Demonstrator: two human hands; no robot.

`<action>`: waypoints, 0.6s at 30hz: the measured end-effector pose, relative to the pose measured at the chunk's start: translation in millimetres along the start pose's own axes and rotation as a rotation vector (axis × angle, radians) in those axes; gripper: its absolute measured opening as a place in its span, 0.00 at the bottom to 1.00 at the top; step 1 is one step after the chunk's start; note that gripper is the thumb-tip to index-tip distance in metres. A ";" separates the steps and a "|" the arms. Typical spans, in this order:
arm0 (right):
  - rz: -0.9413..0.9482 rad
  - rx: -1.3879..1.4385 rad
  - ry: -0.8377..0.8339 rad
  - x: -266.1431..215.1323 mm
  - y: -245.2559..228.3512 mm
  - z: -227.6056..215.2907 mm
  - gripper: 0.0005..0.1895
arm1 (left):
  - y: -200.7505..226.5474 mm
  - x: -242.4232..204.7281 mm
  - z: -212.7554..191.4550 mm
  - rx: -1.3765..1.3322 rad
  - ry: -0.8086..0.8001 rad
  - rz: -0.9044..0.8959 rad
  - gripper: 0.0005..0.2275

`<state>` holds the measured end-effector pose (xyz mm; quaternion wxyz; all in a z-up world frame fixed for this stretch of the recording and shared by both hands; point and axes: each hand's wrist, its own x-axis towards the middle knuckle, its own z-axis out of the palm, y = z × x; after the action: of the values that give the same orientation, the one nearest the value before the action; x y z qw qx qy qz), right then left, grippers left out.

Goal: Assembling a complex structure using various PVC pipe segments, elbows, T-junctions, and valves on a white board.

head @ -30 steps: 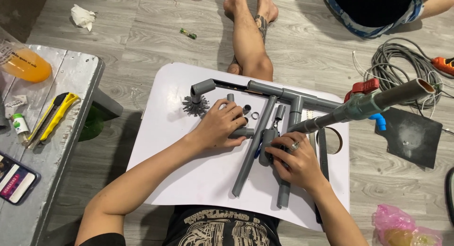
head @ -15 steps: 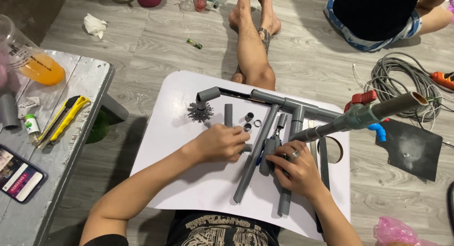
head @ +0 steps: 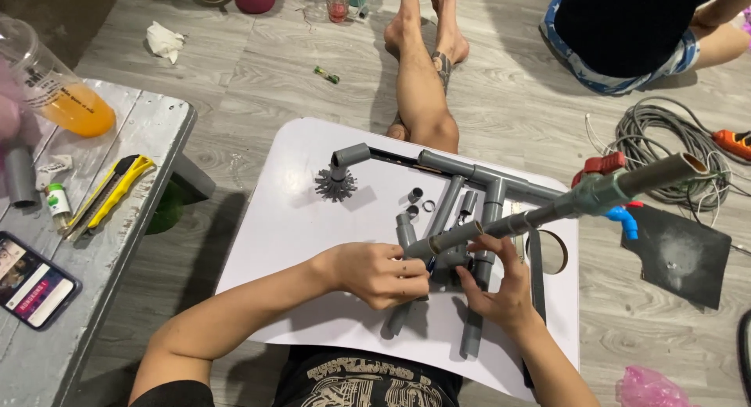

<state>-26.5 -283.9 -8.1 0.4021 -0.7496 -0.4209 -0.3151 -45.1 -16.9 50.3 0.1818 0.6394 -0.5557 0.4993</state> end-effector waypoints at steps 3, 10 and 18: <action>-0.056 -0.122 0.085 -5.8 2.9 -5.9 0.42 | 3.7 6.7 -1.5 -0.003 0.001 0.011 0.14; -0.052 0.035 0.028 38.5 -20.6 -18.6 0.24 | 4.9 3.7 -0.2 0.020 -0.023 0.070 0.14; -0.106 -0.100 -0.023 49.6 -28.6 -18.0 0.13 | -12.9 26.8 -17.6 0.072 0.097 0.106 0.05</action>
<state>-32.0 -271.5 50.4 0.3418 -0.7490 -0.4484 -0.3481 -44.4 -13.1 84.6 0.1584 0.5903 -0.5611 0.5583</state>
